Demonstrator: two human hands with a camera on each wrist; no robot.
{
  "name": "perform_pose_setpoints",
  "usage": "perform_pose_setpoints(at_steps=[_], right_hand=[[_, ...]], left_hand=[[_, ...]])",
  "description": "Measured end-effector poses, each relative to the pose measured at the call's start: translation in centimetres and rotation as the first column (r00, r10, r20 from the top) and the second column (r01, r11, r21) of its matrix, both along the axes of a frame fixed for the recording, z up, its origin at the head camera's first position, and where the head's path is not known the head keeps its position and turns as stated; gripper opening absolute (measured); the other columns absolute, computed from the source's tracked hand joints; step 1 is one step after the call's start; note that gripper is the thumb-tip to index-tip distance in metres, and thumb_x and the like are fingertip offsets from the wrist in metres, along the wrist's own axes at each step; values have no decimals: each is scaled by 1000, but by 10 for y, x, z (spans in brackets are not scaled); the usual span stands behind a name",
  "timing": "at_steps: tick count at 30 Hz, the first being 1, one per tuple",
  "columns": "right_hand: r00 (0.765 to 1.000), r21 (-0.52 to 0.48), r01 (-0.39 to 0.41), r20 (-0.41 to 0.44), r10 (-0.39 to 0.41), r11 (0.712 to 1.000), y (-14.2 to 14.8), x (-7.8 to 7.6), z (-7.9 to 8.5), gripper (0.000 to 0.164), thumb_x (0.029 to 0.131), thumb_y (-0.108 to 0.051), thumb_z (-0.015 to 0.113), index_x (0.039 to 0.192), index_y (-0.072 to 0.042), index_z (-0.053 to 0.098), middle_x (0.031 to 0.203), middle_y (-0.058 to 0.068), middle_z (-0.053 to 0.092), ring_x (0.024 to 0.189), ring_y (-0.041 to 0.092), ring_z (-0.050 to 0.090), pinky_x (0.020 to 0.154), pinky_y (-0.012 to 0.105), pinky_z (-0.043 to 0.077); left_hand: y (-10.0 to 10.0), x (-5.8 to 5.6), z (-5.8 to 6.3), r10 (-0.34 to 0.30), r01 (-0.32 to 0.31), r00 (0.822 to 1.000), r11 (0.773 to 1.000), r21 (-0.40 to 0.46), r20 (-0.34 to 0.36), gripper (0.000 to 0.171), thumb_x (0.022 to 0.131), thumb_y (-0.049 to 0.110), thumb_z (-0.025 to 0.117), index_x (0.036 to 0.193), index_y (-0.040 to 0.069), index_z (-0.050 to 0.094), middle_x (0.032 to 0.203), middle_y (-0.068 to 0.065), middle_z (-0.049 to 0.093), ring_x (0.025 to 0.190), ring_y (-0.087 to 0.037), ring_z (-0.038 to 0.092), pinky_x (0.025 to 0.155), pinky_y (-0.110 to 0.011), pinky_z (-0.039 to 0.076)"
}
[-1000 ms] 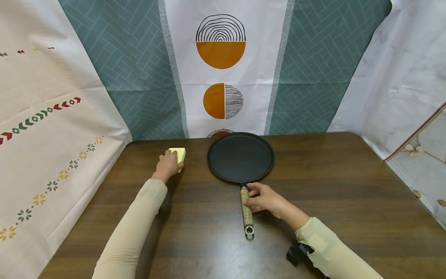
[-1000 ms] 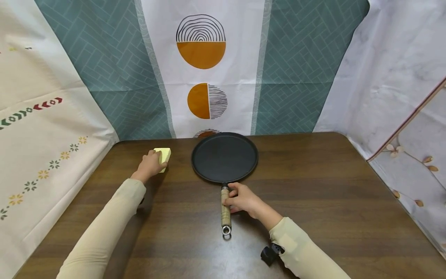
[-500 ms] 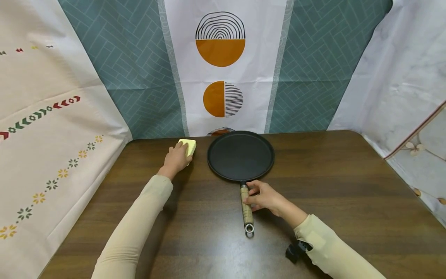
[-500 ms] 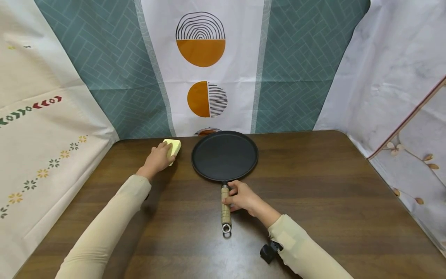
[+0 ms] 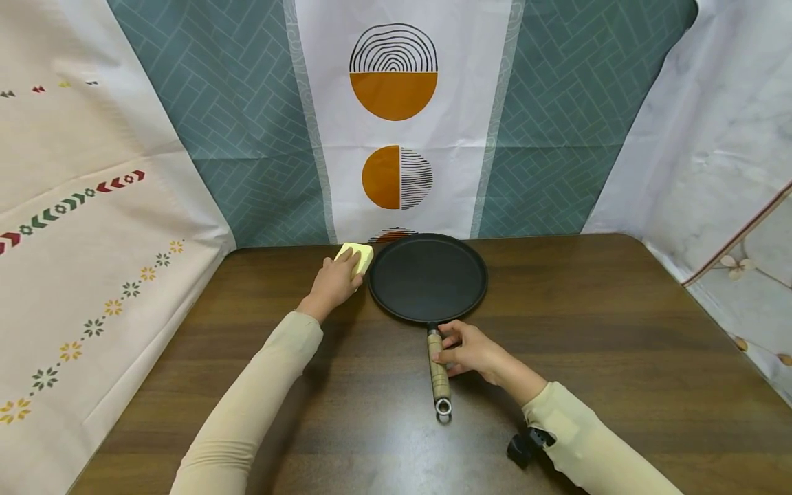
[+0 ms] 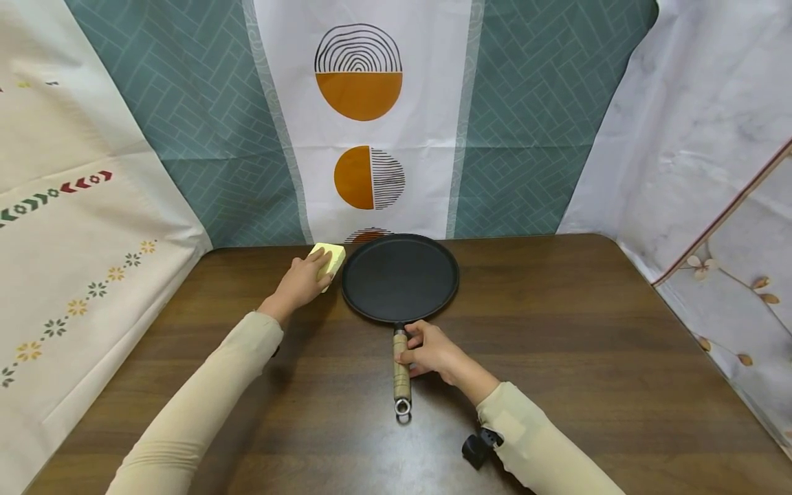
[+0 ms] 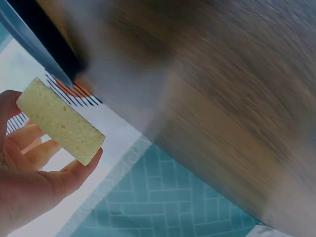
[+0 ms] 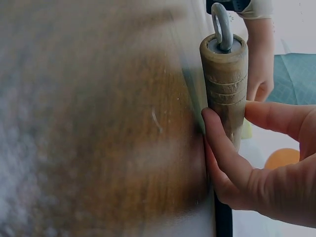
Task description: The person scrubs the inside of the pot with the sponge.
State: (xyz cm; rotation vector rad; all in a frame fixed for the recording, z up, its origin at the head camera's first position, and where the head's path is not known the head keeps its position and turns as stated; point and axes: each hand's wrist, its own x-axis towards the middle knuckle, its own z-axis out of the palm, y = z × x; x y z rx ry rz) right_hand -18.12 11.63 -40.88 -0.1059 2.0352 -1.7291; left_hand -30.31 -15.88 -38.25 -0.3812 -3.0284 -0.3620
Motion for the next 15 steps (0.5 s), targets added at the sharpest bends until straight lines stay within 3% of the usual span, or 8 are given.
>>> perform_pose_setpoints(at_steps=[15], right_hand=[[1000,-10,-8,2,8,1000,1,-1,1,61,84,5,67,136,11,36,108,22,44,83,25,57,71,43,56]], left_hand=[[44,1,-4,-133,133,991,991,-7,4,55,100,27,52,150,10,36,155,-12,29,108,-40,46,88,-49,46]])
